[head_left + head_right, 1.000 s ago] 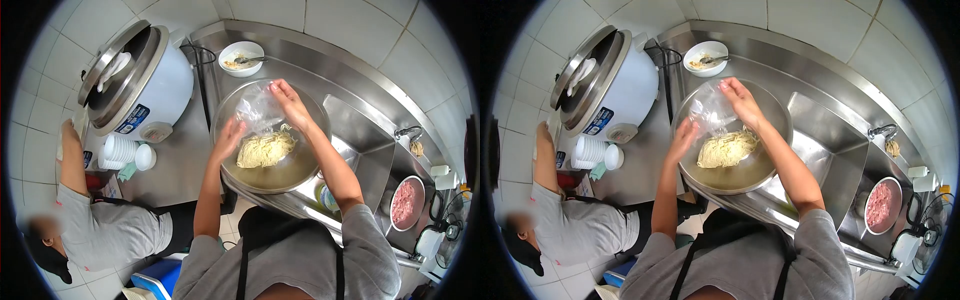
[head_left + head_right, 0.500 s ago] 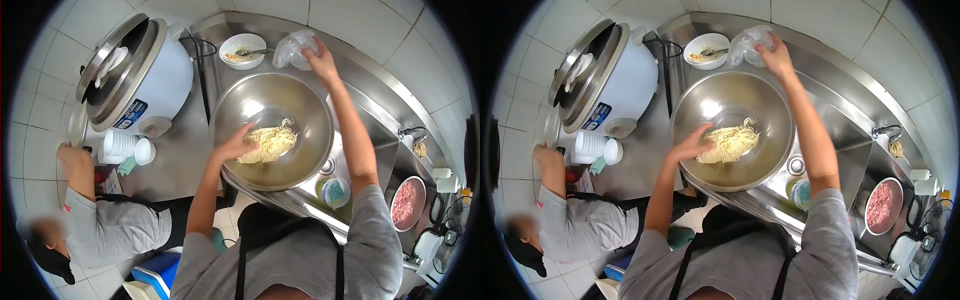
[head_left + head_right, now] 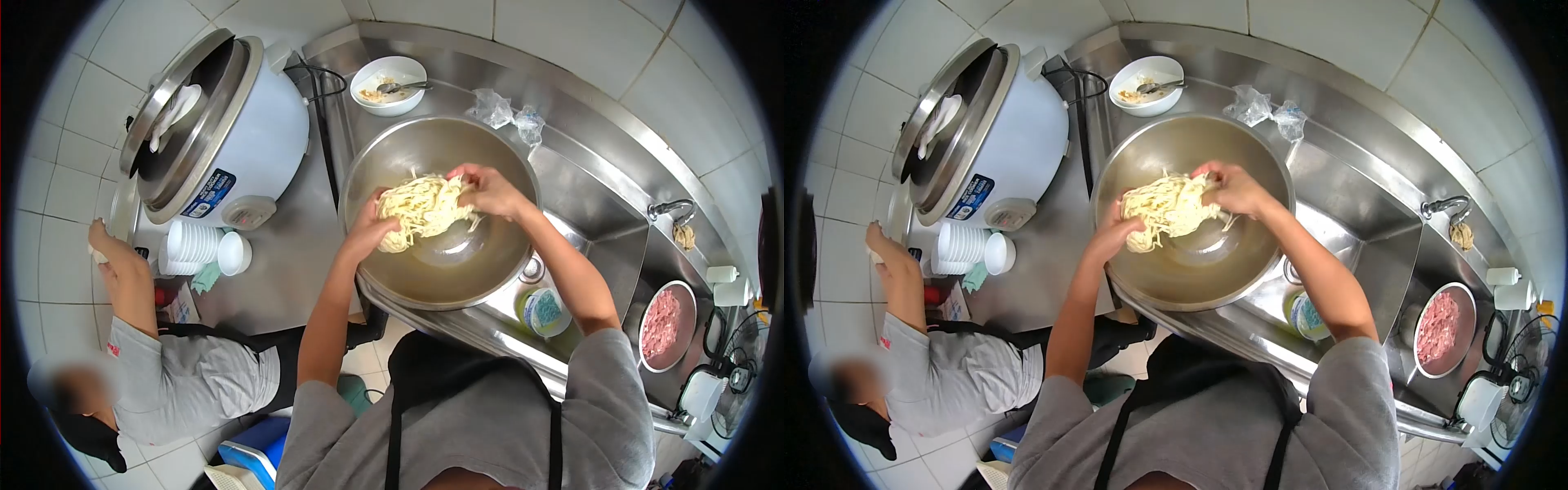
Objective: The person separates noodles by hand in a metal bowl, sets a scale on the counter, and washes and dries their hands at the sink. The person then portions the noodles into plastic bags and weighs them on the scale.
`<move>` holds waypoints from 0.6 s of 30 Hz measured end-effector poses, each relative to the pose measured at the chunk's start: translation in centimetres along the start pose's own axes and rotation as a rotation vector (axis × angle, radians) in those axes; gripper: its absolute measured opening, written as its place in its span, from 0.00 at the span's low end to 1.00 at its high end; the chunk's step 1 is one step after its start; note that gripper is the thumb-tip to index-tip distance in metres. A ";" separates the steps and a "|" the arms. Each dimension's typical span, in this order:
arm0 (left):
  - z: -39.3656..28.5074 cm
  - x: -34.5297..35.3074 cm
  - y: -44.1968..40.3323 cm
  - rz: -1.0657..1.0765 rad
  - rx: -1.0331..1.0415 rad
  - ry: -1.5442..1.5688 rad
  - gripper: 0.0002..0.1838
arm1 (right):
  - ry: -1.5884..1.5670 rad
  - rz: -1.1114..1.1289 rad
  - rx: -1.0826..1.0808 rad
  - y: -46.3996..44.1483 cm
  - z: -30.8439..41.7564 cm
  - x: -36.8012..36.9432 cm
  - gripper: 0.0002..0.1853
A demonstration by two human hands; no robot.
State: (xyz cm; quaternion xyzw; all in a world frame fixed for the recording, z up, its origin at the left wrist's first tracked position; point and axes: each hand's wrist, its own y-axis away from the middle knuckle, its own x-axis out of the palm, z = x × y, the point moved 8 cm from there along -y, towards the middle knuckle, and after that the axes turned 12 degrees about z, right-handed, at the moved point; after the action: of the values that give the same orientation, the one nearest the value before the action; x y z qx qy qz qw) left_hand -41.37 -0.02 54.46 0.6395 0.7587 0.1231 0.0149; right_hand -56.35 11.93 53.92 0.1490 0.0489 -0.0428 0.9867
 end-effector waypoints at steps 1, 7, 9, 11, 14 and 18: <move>0.0 0.2 0.5 0.026 -0.073 -0.020 0.28 | -0.202 -0.061 -0.083 0.3 1.2 -0.6 0.28; 1.3 1.6 -3.7 -0.064 -0.116 0.057 0.34 | -0.403 -0.164 0.096 -3.0 -2.1 2.6 0.31; 1.7 1.6 -3.6 -0.131 -0.088 0.171 0.34 | -0.611 -0.120 -0.136 -1.8 0.0 2.9 0.31; 2.0 1.6 -3.5 -0.140 -0.057 0.280 0.31 | -0.587 -0.131 -0.153 -2.0 -1.9 2.9 0.30; 3.3 1.2 -4.1 -0.148 -0.037 0.277 0.27 | -0.210 -0.172 0.119 0.8 1.3 2.2 0.29; 1.7 1.9 -3.2 -0.081 -0.134 -0.108 0.30 | -0.662 -0.320 -0.163 0.7 -0.2 0.5 0.33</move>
State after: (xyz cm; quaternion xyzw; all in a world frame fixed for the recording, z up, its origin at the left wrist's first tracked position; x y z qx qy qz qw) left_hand -44.46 1.58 52.46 0.6115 0.7722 0.1381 0.1036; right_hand -55.76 12.66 53.86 0.0383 -0.2467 -0.2385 0.9385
